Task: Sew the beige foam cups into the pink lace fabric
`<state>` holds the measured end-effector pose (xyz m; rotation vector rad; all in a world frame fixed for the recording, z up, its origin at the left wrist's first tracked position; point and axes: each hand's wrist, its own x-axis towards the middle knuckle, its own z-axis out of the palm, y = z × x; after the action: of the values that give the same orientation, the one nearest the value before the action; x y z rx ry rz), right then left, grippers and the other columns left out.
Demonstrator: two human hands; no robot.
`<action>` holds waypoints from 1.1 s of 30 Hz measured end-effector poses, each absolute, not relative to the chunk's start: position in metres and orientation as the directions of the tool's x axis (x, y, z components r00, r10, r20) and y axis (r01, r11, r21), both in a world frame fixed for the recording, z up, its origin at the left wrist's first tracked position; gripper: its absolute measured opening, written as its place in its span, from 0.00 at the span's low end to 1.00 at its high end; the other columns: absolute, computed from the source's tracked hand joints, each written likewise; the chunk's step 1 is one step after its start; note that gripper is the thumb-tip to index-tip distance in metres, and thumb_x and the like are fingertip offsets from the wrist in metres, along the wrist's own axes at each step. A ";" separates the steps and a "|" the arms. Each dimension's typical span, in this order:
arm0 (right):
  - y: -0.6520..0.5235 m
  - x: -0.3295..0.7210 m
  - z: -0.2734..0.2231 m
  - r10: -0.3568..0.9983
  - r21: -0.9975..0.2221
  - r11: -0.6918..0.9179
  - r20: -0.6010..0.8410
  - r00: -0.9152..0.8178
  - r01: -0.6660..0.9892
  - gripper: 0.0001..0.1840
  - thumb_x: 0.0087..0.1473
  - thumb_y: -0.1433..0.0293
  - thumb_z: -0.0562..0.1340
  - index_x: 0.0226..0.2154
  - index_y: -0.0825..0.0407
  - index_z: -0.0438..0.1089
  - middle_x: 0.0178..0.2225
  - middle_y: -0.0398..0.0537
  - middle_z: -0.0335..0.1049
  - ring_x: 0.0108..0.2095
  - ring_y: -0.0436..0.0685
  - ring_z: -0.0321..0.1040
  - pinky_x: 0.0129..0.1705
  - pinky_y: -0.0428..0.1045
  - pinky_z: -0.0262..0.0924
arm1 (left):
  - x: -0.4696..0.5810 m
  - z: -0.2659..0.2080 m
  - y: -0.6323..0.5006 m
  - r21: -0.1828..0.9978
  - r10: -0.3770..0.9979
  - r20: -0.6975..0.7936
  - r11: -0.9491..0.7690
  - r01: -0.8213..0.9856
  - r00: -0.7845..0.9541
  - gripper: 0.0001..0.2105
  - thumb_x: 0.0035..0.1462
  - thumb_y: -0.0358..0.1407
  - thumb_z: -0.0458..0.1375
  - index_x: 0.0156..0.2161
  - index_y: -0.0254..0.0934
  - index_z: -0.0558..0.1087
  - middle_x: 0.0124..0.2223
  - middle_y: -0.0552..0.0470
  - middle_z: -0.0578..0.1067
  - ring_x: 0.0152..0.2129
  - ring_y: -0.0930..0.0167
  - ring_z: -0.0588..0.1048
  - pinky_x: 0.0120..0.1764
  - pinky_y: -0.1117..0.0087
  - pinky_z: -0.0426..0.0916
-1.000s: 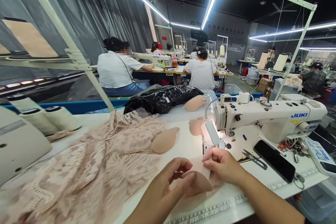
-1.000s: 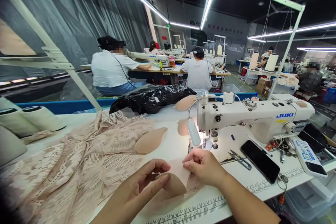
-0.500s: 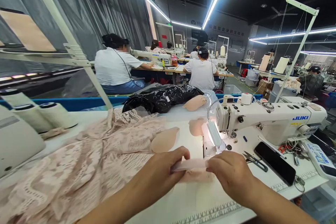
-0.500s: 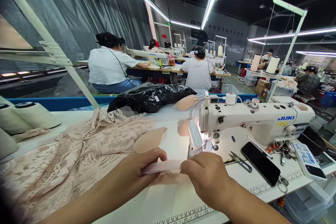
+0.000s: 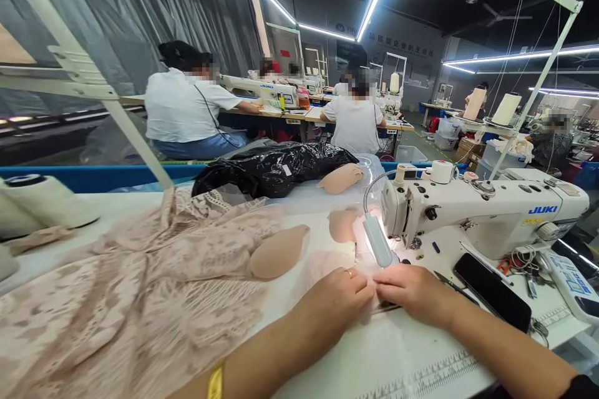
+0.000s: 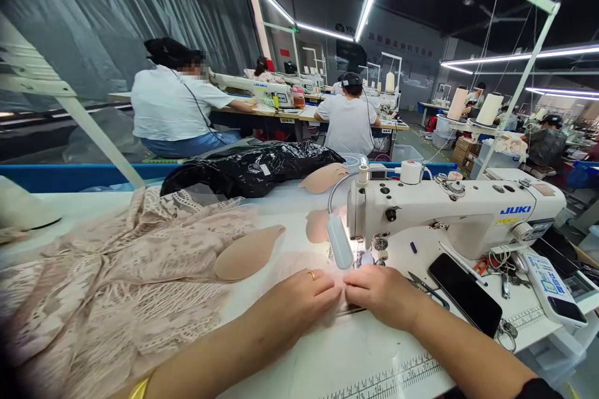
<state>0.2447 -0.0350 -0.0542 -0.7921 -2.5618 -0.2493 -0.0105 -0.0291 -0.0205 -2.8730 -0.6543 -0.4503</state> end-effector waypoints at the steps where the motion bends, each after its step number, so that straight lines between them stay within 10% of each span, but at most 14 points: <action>1: -0.036 0.248 -0.055 0.502 0.014 0.811 0.496 -0.709 0.585 0.12 0.69 0.79 0.59 0.44 0.48 0.74 0.49 0.47 0.80 0.43 0.56 0.72 0.42 0.49 0.65 | -0.007 -0.024 -0.026 -0.087 0.409 0.325 -0.885 0.457 0.853 0.13 0.46 0.17 0.57 0.30 0.39 0.68 0.32 0.52 0.75 0.28 0.65 0.72 0.33 0.65 0.66; 33: -0.045 0.250 -0.049 0.652 -0.133 0.715 0.480 -0.587 0.686 0.15 0.61 0.81 0.58 0.44 0.48 0.73 0.36 0.46 0.72 0.34 0.57 0.61 0.32 0.49 0.55 | 0.005 -0.060 -0.006 -0.011 0.313 0.622 -0.913 0.408 0.718 0.10 0.71 0.27 0.51 0.41 0.39 0.74 0.34 0.52 0.76 0.29 0.64 0.72 0.38 0.62 0.67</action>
<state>0.2502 -0.0446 -0.0491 -1.0205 -2.4162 -0.0898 0.0052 -0.0061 -0.0596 -2.7728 -0.5859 -0.9638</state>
